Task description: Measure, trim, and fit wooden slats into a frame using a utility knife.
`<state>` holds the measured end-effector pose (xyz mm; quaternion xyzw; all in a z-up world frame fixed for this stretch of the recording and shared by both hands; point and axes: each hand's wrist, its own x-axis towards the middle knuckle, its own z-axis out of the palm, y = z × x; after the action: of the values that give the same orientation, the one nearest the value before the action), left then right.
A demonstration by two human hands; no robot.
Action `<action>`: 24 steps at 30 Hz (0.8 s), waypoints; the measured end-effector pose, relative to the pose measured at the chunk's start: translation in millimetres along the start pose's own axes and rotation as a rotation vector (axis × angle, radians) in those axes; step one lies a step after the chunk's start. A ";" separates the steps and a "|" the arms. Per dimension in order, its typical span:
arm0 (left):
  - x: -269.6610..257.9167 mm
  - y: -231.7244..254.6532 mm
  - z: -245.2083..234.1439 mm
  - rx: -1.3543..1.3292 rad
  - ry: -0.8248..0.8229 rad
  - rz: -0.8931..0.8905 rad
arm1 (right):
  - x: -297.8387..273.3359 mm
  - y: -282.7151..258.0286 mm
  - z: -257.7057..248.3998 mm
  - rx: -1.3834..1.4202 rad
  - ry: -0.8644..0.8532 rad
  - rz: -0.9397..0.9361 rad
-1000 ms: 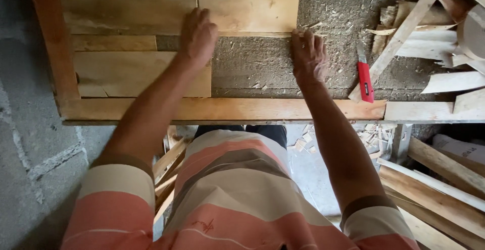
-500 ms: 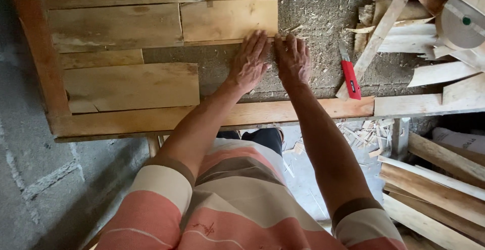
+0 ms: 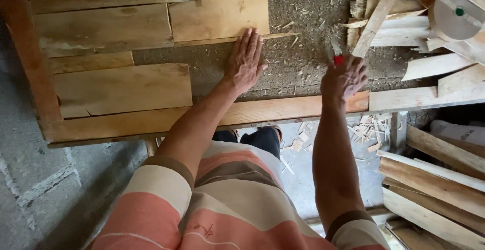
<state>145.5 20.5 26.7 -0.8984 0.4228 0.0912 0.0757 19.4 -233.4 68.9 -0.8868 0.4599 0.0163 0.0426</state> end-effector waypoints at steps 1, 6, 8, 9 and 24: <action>-0.4 0.5 0.4 0.001 0.002 0.003 | 9.9 25.9 35.2 0.000 0.002 0.003; -7.6 -0.1 -9.7 -0.150 0.004 -0.009 | 16.1 43.7 46.2 -0.092 0.163 -0.137; -6.2 0.0 -8.2 -0.164 0.020 -0.017 | -0.6 22.2 29.4 0.016 0.111 -0.156; -4.8 -0.7 -7.6 -0.178 0.033 -0.027 | -7.9 10.4 21.1 0.123 0.057 -0.177; -11.6 3.4 -10.6 -0.285 0.158 -0.010 | -90.4 -103.4 39.8 0.463 -0.172 -0.472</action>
<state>136.7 24.7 39.4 -0.9065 0.4059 0.0790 -0.0857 52.2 -96.8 41.8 -0.9310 0.2283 -0.0240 0.2838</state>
